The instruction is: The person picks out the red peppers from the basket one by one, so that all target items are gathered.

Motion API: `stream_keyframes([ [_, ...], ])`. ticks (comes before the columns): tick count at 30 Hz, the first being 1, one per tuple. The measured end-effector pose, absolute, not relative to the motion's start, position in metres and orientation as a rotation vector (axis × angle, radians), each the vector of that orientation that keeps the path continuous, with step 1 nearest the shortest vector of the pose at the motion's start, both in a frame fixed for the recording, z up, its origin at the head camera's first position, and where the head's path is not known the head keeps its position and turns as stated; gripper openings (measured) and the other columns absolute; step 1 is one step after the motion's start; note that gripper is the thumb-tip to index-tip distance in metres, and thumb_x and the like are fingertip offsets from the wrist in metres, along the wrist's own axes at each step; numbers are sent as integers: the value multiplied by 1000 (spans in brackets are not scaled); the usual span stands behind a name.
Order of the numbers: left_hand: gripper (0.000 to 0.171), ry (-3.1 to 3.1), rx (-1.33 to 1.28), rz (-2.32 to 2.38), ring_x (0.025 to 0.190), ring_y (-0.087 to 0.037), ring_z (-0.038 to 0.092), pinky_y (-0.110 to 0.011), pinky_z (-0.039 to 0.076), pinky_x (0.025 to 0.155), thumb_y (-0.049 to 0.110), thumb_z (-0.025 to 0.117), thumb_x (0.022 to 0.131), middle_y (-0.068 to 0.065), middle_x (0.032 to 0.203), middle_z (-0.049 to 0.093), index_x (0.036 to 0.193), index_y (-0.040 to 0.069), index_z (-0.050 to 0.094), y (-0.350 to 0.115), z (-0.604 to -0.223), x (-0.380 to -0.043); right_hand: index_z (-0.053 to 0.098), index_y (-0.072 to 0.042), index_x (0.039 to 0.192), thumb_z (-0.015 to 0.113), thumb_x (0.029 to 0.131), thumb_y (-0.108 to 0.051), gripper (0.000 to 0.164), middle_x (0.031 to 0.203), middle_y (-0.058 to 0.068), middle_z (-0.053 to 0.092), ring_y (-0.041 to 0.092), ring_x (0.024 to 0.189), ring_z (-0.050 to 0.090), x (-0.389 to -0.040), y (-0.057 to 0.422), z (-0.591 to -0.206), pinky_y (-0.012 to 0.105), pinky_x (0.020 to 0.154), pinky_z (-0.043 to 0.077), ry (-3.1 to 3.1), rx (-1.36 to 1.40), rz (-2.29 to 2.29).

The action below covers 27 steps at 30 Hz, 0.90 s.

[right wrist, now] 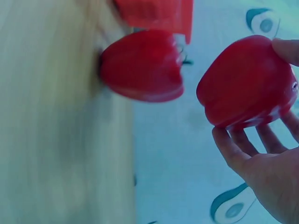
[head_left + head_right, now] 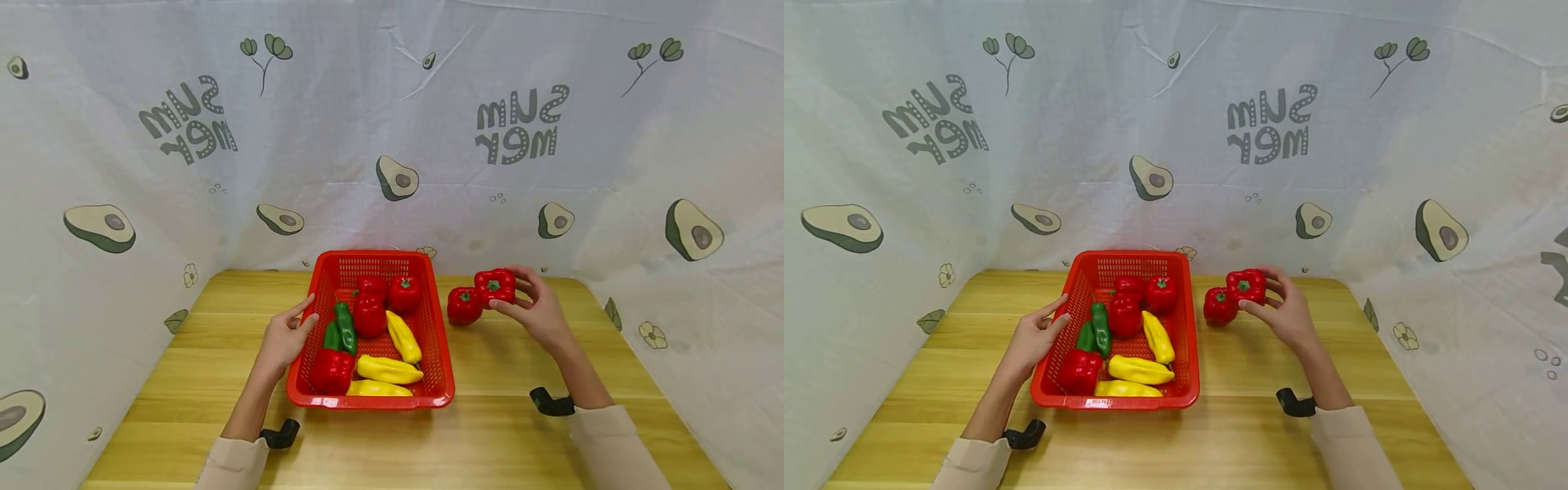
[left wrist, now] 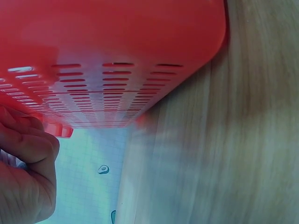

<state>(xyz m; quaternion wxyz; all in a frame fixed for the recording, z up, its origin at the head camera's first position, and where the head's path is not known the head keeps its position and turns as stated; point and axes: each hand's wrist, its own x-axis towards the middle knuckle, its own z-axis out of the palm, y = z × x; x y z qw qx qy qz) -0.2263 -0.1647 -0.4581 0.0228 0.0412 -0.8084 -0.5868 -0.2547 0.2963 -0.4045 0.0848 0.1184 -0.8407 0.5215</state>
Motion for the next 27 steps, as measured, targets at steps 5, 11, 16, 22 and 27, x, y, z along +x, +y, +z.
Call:
stream_keyframes([
  [5,53,-2488,131,-1840,58,-17,63,-30,61,58,22,66,102,-5,65,56,153,25,52,-164,-458,-226,37,-5,156,76,95,-21,74,154,21,42,45,139,41,-259,309,-415,3,87,46,-2531,269,1571],
  [11,53,-2485,136,-1851,60,-18,66,-32,62,59,23,65,102,-7,65,58,153,26,52,-165,-458,-226,34,-4,157,75,96,-27,77,157,24,39,49,141,40,-266,318,-428,3,84,46,-2587,190,1565],
  [16,52,-2485,134,-1856,60,-19,68,-33,63,60,24,65,103,-7,64,59,153,26,52,-165,-458,-225,31,-4,159,73,98,-29,78,158,26,36,51,141,40,-272,323,-441,11,85,53,-2635,131,1579],
  [22,53,-2484,141,-1870,57,-18,64,-31,62,58,24,66,102,-5,63,56,153,26,52,-164,-458,-225,26,-2,160,70,99,-31,81,161,28,32,51,144,39,-278,326,-453,33,103,55,-2693,86,1593],
  [27,53,-2483,139,-1874,59,-19,67,-33,63,59,25,65,102,-6,65,59,153,26,52,-165,-457,-225,23,-2,161,68,101,-31,81,162,29,29,52,144,39,-283,329,-462,29,103,54,-2719,75,1631],
])
